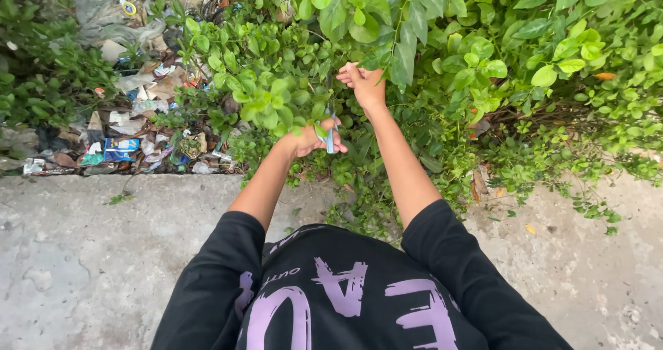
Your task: Pruning leaves and small branches from a bush using scissors.
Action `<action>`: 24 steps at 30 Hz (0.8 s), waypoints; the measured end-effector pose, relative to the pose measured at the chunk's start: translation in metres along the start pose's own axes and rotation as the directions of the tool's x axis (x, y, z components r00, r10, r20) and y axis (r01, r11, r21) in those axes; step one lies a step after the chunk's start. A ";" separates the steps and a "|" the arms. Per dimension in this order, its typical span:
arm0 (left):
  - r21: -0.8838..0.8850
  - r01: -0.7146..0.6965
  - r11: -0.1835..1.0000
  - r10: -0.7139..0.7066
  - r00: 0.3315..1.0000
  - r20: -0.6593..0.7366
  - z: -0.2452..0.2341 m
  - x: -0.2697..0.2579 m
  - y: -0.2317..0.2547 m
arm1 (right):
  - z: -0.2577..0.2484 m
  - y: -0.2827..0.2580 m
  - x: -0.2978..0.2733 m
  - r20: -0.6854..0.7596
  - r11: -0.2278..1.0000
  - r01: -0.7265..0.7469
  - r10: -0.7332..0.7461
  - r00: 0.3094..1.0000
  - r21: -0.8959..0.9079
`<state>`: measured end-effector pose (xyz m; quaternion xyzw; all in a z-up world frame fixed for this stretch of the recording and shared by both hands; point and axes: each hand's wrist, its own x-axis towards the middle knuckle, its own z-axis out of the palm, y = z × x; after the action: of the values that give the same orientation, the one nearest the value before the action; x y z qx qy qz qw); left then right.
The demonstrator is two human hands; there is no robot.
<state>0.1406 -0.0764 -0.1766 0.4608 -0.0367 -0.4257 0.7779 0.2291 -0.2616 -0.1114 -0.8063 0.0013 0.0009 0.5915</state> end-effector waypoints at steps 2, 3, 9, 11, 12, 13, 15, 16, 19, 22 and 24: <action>-0.023 -0.012 1.000 0.012 1.000 0.013 -0.004 0.004 -0.006 | 0.000 -0.005 -0.003 -0.007 1.000 -0.013 0.013 1.000 -0.021; -0.047 -0.029 0.998 0.030 0.999 0.024 -0.006 0.006 -0.008 | 0.000 -0.008 -0.003 -0.012 0.999 -0.023 0.022 1.000 -0.042; -0.065 -0.053 0.996 0.055 0.998 0.032 -0.013 0.009 -0.020 | -0.001 -0.005 -0.003 -0.021 0.999 -0.041 0.041 0.999 -0.006; -0.036 -0.038 0.999 0.038 0.999 0.008 -0.010 0.006 -0.020 | -0.001 -0.001 -0.004 -0.022 0.999 -0.047 0.048 0.999 0.022; -0.006 -0.022 1.000 0.022 1.000 -0.016 -0.009 0.004 -0.019 | -0.001 0.001 -0.004 -0.024 0.997 -0.054 0.055 0.998 0.049; -0.006 -0.022 1.000 0.022 1.000 -0.017 -0.012 0.005 -0.021 | 0.000 0.003 -0.004 -0.023 0.997 -0.054 0.055 0.998 0.050; 0.039 -0.010 0.999 0.008 0.998 0.059 -0.017 0.006 -0.026 | 0.000 0.008 -0.005 -0.002 0.997 -0.035 0.035 0.999 0.069; 0.037 -0.010 0.999 0.008 0.998 0.059 -0.010 -0.003 -0.014 | 0.002 0.008 -0.006 -0.002 0.997 -0.036 0.036 0.999 0.069; 0.000 0.067 0.998 -0.066 0.995 0.070 0.003 -0.017 0.012 | 0.005 0.004 -0.008 0.037 0.999 0.003 -0.005 0.999 0.045; 0.031 0.069 0.997 -0.073 0.989 0.132 -0.010 -0.003 0.005 | 0.008 0.003 -0.011 0.061 0.999 0.028 -0.031 0.998 0.040; -0.025 0.089 0.996 -0.083 0.980 0.180 -0.028 0.016 -0.011 | 0.009 0.008 -0.009 0.068 0.999 0.030 -0.031 0.997 0.022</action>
<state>0.1566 -0.0705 -0.2059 0.4092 -0.0797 -0.4990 0.7597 0.2196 -0.2559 -0.1217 -0.7995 -0.0312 0.0193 0.5996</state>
